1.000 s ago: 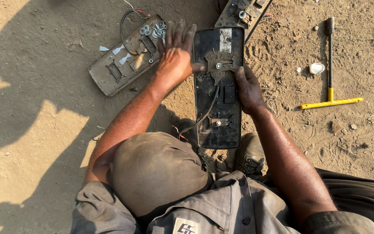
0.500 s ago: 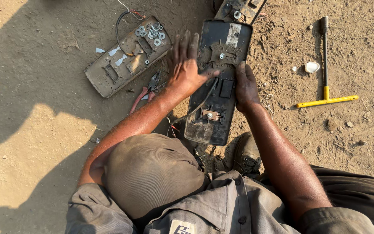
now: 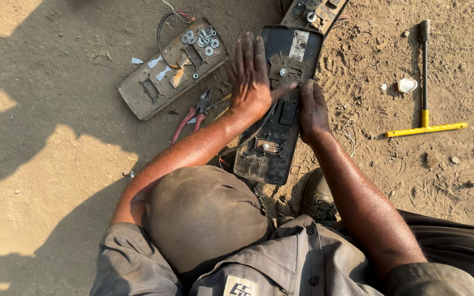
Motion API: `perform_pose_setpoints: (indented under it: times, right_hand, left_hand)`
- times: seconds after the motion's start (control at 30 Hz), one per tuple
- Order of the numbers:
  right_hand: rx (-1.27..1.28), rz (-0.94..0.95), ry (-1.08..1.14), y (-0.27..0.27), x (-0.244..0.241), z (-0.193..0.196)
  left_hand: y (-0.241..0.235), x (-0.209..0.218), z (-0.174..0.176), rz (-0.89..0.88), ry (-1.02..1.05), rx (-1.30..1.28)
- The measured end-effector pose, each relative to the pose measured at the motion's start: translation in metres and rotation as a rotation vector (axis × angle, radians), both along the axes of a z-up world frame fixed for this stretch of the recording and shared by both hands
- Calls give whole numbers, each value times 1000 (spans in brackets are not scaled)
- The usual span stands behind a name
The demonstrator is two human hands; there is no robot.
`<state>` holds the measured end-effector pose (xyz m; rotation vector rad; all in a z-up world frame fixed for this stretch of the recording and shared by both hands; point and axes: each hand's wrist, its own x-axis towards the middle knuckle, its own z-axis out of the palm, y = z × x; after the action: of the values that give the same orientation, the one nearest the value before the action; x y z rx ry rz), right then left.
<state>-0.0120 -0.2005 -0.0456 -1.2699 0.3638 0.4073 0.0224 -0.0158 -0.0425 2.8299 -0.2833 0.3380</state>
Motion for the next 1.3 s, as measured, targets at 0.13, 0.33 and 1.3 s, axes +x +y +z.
perform_pose_setpoints:
  times: [0.13, 0.33, 1.3]
  right_hand:
    - [48, 4, -79, 1, -3, -1]
    - [9, -3, -31, -1, -1, -1]
    - [65, -17, -75, 6, -11, -4]
  left_hand:
    - [8, 2, -3, 10, -45, 6]
    - [17, 3, 0, -26, 17, -45]
    - [10, -2, 7, -13, -28, -99]
